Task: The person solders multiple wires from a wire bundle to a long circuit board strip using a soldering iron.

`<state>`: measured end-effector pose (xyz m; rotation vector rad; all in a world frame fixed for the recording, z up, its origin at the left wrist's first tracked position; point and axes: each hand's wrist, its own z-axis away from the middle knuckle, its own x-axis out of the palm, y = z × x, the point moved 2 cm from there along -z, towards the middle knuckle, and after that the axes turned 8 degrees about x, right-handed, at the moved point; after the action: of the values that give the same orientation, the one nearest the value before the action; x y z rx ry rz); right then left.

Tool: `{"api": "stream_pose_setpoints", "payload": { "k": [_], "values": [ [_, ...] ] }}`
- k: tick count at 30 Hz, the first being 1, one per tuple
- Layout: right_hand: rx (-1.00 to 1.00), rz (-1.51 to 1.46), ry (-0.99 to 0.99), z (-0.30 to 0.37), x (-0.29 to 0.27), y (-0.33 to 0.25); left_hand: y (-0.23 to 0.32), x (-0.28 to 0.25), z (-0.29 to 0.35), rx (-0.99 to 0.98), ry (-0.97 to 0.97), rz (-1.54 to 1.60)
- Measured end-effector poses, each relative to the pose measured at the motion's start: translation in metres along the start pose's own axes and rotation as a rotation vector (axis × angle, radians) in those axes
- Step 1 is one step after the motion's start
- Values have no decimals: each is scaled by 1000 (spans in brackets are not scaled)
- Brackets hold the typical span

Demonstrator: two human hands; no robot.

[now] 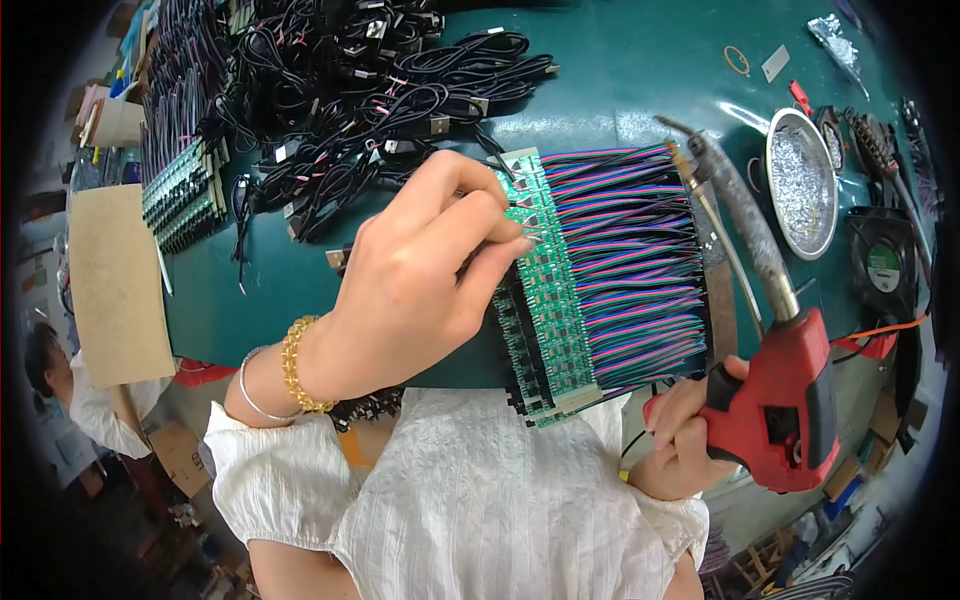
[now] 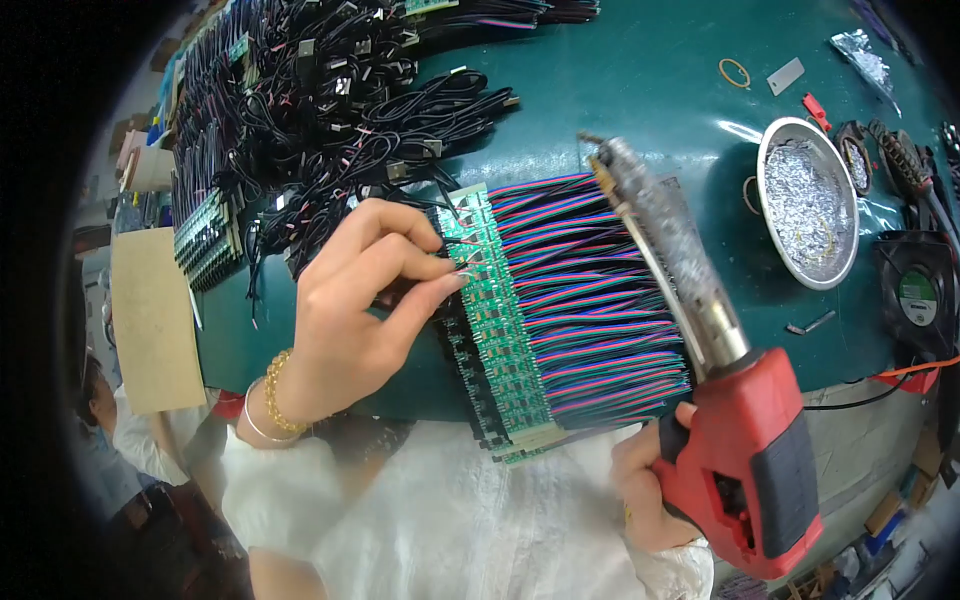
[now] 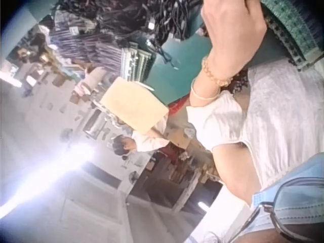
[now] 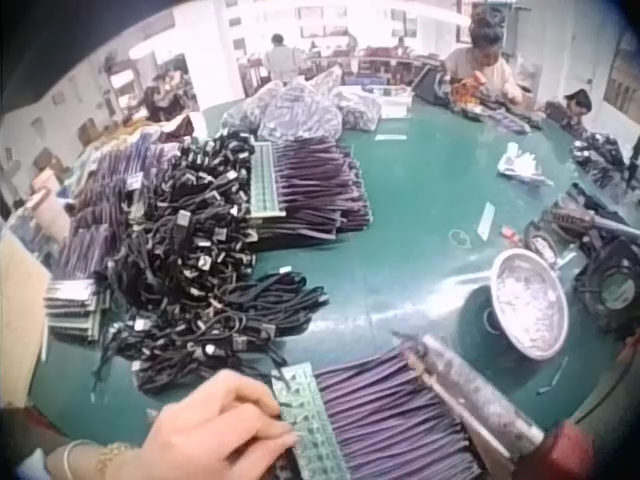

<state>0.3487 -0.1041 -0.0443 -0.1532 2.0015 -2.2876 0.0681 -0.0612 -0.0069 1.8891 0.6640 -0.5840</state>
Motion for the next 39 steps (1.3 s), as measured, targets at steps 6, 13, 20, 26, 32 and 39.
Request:
{"api": "stream_pose_setpoints", "payload": {
  "k": [6,13,20,26,32,39],
  "values": [
    [119,-231,-249,10,-6,6,-6,8,-1,15,-54,-15],
    [-24,-197,-207,1,0,5,-2,13,-5,2,-48,-46],
    [47,-269,-209,9,-15,14,-7,30,0,119,51,-194],
    [227,-16,-512,13,-40,24,-9,29,0,123,49,-170],
    [206,-68,-540,8,-34,22,-7,28,1,51,64,-130],
    [352,208,-646,-15,-30,-2,-7,29,1,71,67,-157]
  ]
}}
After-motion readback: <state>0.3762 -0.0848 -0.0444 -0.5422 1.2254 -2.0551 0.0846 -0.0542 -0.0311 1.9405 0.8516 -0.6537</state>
